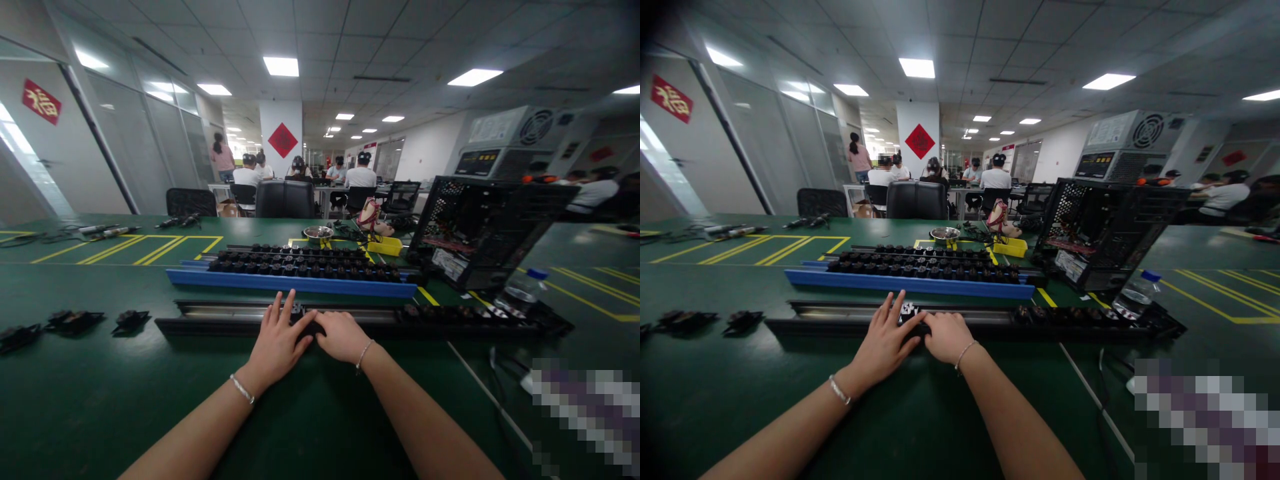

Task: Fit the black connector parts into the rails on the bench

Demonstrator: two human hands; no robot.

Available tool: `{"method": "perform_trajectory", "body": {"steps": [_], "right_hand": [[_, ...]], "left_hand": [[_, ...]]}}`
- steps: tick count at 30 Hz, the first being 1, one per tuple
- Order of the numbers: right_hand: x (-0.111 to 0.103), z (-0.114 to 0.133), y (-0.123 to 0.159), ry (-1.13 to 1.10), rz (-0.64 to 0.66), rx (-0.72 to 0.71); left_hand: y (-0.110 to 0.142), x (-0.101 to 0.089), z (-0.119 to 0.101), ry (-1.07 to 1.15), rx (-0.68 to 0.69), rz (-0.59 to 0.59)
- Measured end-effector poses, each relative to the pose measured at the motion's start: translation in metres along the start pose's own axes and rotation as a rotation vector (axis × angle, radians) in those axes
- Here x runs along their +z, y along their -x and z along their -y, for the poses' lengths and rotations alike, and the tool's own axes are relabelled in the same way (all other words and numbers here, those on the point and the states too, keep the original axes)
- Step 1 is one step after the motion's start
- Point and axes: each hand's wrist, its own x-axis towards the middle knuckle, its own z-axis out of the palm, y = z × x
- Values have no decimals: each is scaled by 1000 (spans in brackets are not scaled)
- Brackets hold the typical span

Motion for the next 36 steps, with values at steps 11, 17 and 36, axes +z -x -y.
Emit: {"method": "perform_trajectory", "body": {"steps": [11,17,36], "right_hand": [[0,0,3,50,32,-17],[-6,-4,3,46,6,-35],[-29,-16,5,133,11,47]], "left_hand": [[2,7,2,-98,-99,-3],[1,7,2,-125,-97,-23],[-4,-8,11,-146,-138,-56]]}}
